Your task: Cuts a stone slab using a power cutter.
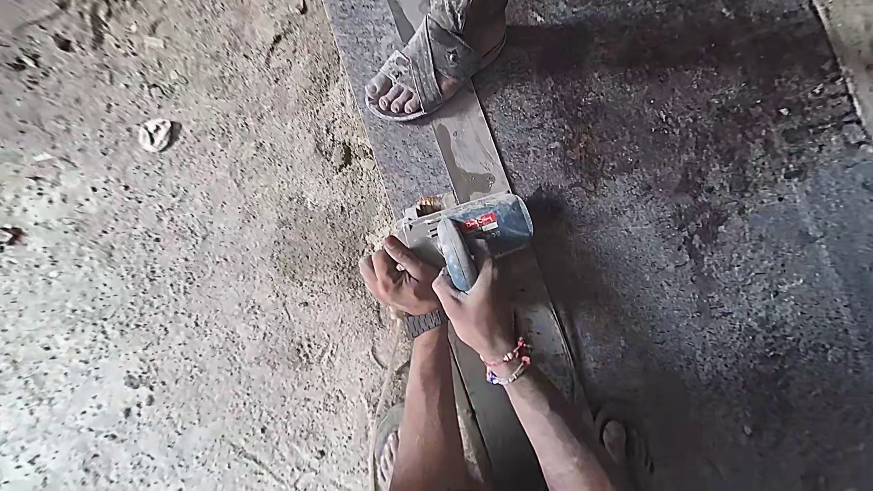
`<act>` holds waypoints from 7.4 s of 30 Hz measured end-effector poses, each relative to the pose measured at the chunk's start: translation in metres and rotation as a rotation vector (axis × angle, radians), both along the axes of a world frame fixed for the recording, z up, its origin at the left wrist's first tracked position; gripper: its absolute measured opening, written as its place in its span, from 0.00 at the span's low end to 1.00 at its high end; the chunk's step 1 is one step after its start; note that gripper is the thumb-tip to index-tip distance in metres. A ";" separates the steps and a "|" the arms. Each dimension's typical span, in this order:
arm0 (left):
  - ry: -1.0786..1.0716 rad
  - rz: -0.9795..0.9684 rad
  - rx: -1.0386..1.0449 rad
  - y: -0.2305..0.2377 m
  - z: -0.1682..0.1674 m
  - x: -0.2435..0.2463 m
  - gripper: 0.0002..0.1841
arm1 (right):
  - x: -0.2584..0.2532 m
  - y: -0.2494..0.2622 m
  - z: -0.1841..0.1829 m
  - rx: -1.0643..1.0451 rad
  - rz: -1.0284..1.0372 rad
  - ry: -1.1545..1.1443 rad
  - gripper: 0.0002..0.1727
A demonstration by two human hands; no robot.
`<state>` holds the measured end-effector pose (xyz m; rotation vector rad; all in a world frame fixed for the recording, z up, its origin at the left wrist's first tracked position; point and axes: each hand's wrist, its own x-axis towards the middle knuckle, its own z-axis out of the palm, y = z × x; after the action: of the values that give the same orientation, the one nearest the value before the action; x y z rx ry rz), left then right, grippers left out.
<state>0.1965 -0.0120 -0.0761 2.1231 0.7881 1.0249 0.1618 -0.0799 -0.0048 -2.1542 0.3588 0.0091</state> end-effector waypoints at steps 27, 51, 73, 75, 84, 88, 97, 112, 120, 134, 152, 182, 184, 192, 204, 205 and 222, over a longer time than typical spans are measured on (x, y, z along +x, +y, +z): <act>0.076 -0.004 -0.057 0.010 0.002 0.021 0.26 | 0.019 0.013 -0.010 -0.021 -0.034 -0.169 0.30; 0.025 0.001 -0.057 0.014 0.003 0.047 0.25 | 0.042 0.019 -0.010 -0.047 -0.034 -0.164 0.31; -0.009 0.010 0.003 0.023 -0.002 0.069 0.26 | 0.061 0.023 -0.010 -0.099 -0.033 -0.168 0.30; 0.005 0.018 0.012 0.024 -0.001 0.071 0.26 | 0.063 0.023 -0.010 -0.098 -0.032 -0.176 0.30; -0.007 0.012 0.009 0.026 -0.003 0.079 0.26 | 0.070 0.025 -0.010 -0.088 -0.026 -0.174 0.29; 0.020 0.018 0.008 0.027 -0.001 0.082 0.26 | 0.075 0.025 -0.010 -0.083 -0.025 -0.185 0.28; 0.110 -0.001 0.010 0.029 0.004 0.089 0.25 | 0.083 0.028 -0.006 -0.121 -0.042 -0.137 0.31; 0.488 -0.126 -0.123 0.037 0.034 0.099 0.23 | 0.101 0.034 0.012 -0.125 -0.058 0.041 0.37; 0.570 -0.194 -0.090 0.045 0.036 0.105 0.24 | 0.105 0.035 0.011 -0.130 -0.051 0.026 0.36; 0.602 -0.256 -0.183 0.054 0.041 0.115 0.27 | 0.114 0.039 0.005 -0.164 -0.043 -0.070 0.35; 0.573 -0.281 -0.185 0.057 0.041 0.124 0.27 | 0.127 0.040 0.000 -0.162 -0.046 -0.106 0.35; 0.538 -0.218 -0.176 0.060 0.029 0.152 0.27 | 0.141 0.039 -0.005 0.024 -0.005 -0.120 0.42; 0.545 -0.215 -0.182 0.061 0.031 0.152 0.27 | 0.141 0.039 -0.005 0.029 -0.001 -0.120 0.41; 0.555 -0.220 -0.200 0.061 0.032 0.155 0.27 | 0.144 0.039 -0.004 0.045 -0.004 -0.108 0.40; 0.560 -0.215 -0.213 0.063 0.031 0.161 0.28 | 0.145 0.039 0.000 0.047 0.016 -0.079 0.40; 0.560 -0.213 -0.210 0.064 0.031 0.162 0.28 | 0.145 0.040 0.000 0.056 0.020 -0.077 0.40; 0.530 -0.219 -0.196 0.067 0.031 0.176 0.27 | 0.160 0.042 -0.002 0.055 0.061 -0.117 0.37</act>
<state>0.3729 0.0545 -0.0446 2.2668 0.8321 0.2541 0.3216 -0.0380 -0.0065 -2.0999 0.2224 -0.0712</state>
